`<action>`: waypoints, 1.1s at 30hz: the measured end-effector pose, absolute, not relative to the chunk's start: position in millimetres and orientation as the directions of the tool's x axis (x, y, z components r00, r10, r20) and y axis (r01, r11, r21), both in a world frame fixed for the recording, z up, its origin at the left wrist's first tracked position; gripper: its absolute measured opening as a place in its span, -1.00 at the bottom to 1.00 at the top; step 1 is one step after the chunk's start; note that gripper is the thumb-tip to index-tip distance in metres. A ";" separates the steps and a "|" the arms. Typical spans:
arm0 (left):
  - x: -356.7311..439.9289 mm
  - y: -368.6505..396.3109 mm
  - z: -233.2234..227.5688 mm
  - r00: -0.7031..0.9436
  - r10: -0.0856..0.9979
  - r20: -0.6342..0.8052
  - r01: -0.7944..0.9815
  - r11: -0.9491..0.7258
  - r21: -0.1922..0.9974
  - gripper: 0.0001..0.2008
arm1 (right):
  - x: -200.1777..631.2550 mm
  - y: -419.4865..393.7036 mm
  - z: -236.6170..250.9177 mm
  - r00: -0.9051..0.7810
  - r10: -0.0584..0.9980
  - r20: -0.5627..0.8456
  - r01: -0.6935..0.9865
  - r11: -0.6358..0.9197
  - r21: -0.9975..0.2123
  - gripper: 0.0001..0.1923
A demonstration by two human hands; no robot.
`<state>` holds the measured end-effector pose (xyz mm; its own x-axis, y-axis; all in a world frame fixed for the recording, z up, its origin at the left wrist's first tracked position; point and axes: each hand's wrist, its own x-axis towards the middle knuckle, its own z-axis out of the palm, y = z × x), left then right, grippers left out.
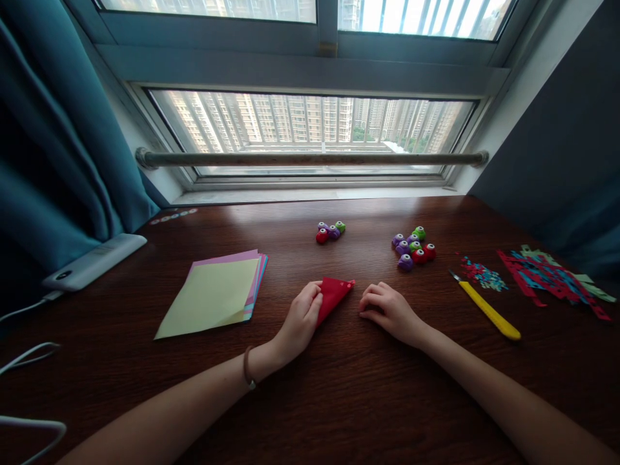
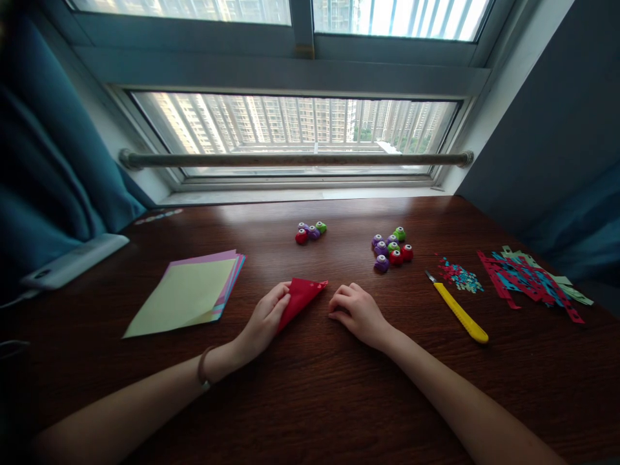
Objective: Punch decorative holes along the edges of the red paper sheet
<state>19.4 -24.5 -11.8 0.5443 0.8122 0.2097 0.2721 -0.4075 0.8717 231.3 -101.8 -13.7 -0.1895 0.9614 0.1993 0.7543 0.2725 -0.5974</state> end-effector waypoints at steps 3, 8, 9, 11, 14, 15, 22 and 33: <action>19.0 -24.8 -11.4 0.546 0.811 0.212 0.269 -0.409 0.872 -0.80 | 231.5 -101.5 -14.1 -0.175 0.964 0.200 0.751 0.262 -0.606 -0.96; 18.8 -24.8 -12.1 0.551 0.807 0.213 0.263 -0.410 0.874 -0.80 | 231.8 -101.6 -13.7 -0.153 0.968 0.197 0.741 0.244 -0.626 -0.95; 18.9 -24.8 -12.5 0.550 0.807 0.214 0.262 -0.410 0.874 -0.79 | 232.1 -101.4 -13.8 -0.154 0.969 0.196 0.738 0.244 -0.629 -0.94; 19.0 -24.7 -13.4 0.549 0.807 0.218 0.260 -0.412 0.873 -0.79 | 232.6 -100.9 -14.4 -0.156 0.968 0.194 0.734 0.245 -0.634 -0.92; 18.7 -24.5 -14.4 0.550 0.805 0.222 0.258 -0.417 0.872 -0.78 | 233.3 -100.2 -15.8 -0.155 0.968 0.196 0.725 0.246 -0.643 -0.91; 18.5 -24.5 -14.6 0.550 0.805 0.223 0.259 -0.418 0.871 -0.78 | 233.4 -100.1 -16.2 -0.152 0.968 0.198 0.721 0.246 -0.648 -0.91; 18.0 -24.6 -14.0 0.562 0.795 0.227 0.283 -0.443 0.851 -0.79 | 239.2 -100.6 -12.9 -0.110 0.975 0.192 0.622 0.219 -0.752 -0.89; 17.3 -30.0 -14.1 0.745 0.621 0.245 0.287 -0.629 0.722 -0.85 | 360.1 -116.1 41.8 0.625 0.564 0.539 0.621 0.060 -0.782 -0.79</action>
<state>17.3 -30.0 -14.1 0.7446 0.6209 0.2449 0.2870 -0.6292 0.7224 360.1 -116.1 41.8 0.6249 0.5645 0.5393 0.6206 0.0599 -0.7818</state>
